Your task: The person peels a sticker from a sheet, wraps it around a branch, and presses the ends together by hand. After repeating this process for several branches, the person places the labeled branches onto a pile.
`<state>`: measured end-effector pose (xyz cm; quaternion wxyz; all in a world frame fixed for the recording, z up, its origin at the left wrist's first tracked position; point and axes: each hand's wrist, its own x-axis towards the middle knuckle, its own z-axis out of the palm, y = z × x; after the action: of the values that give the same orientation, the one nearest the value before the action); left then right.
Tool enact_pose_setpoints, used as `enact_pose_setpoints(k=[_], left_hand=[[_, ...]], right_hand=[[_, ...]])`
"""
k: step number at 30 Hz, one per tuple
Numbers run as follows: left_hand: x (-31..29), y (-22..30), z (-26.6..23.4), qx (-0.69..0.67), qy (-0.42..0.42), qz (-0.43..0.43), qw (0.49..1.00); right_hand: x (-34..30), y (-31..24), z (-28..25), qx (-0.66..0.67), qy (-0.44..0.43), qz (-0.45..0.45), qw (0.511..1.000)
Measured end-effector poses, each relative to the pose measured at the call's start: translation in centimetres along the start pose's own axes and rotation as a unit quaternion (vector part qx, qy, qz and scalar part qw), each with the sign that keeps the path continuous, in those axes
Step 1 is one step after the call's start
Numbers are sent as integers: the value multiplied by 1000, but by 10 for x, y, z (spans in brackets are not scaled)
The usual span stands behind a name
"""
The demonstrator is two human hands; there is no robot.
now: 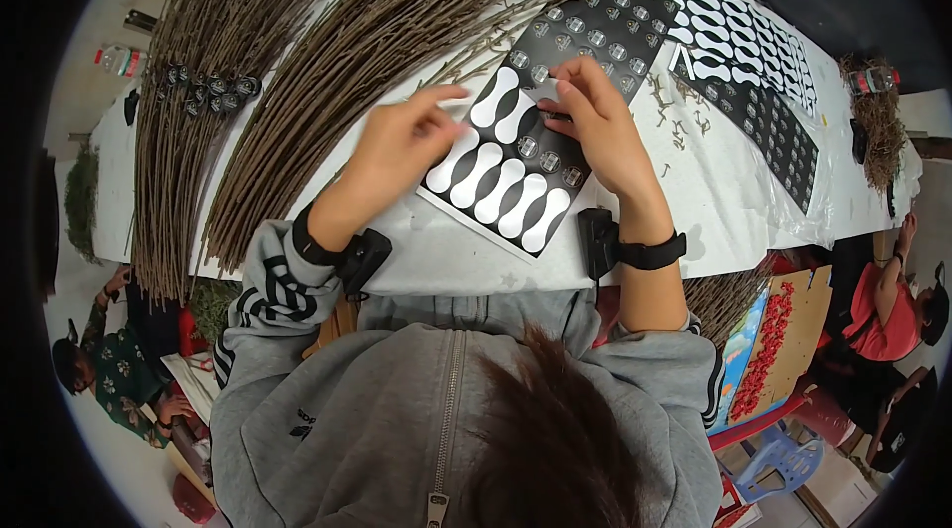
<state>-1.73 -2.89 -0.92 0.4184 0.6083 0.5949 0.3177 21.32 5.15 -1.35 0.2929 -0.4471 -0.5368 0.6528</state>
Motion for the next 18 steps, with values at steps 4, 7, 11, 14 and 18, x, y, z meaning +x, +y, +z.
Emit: enact_pose_setpoints(k=[4,7,11,14,18], left_hand=[[-4,-18,-17,185,164,93,964],[-9,-24,-21,238,148,57,958],[-9,-24,-18,216,136,87,963],[-7,-23,-17,250,174,109,946],[4,-17,-14,223,170,106,954]], right_hand=[[-3,-8,-5,77,0,32,996],[-3,-12,-7,119,-9,40,992],[-5,-18,-4,124,0,12,992],[-7,-25,-1,71,37,-50,996],[-6,-44,-7,36,22,-167,985]])
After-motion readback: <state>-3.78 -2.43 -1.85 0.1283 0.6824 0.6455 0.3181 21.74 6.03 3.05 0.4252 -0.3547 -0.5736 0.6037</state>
